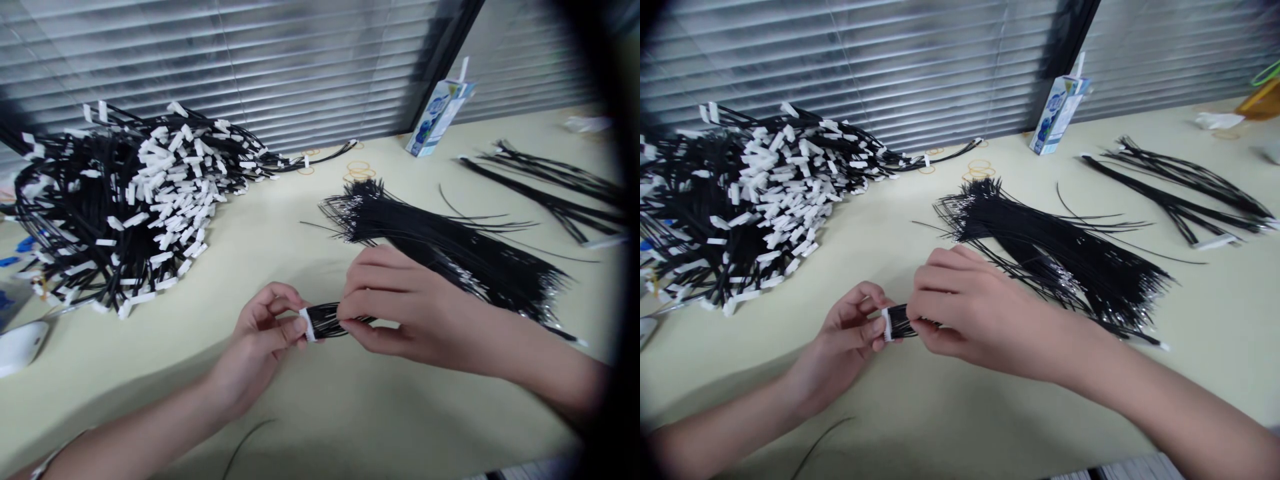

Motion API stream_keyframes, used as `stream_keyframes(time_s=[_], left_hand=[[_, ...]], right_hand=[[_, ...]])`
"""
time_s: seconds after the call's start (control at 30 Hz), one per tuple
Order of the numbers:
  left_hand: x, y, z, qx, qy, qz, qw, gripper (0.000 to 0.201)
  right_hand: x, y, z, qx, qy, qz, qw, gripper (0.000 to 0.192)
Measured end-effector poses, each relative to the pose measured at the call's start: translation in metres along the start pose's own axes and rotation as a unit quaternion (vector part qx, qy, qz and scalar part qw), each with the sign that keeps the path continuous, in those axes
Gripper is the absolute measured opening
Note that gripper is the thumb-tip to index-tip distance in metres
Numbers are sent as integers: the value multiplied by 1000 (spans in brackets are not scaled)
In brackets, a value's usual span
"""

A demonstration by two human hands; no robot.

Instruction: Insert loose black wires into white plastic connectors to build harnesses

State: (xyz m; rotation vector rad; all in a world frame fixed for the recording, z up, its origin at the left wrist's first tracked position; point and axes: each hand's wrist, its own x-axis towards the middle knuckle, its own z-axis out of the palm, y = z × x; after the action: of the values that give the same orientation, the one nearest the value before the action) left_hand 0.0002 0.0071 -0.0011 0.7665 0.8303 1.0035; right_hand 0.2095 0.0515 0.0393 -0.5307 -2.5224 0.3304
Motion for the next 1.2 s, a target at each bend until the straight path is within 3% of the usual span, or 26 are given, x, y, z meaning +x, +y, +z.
stream_keyframes(time_s=[0.33, 0.47, 0.53, 0.63, 0.7, 0.8, 0.97, 1.2], left_hand=[[0, -3, -2, 19, 1, 4, 1000, 16], [-1, -5, -3, 31, -5, 9, 999, 17], [-1, -6, -2, 54, -17, 9, 998, 16], [-2, -7, -2, 93, -38, -7, 995, 15], [-2, -7, -2, 105, -41, -15, 994, 14], [-2, -7, -1, 116, -41, -15, 992, 13], [-2, -7, 0, 127, -38, -19, 991, 13], [-2, -5, 1, 131, -31, -25, 991, 13]], right_hand=[[-3, -6, 5, -89, -60, -50, 993, 18], [-3, -10, 6, -86, -56, -55, 993, 17], [-3, -11, 6, -25, -51, -22, 998, 21], [-1, -5, 6, 58, -21, 81, 995, 37], [-1, 7, 6, 33, 28, 166, 985, 36], [-2, 35, 12, -76, 88, 246, 962, 17], [-7, 79, 29, -285, 41, 272, 918, 33], [-6, 88, 36, -298, 21, 256, 919, 18]])
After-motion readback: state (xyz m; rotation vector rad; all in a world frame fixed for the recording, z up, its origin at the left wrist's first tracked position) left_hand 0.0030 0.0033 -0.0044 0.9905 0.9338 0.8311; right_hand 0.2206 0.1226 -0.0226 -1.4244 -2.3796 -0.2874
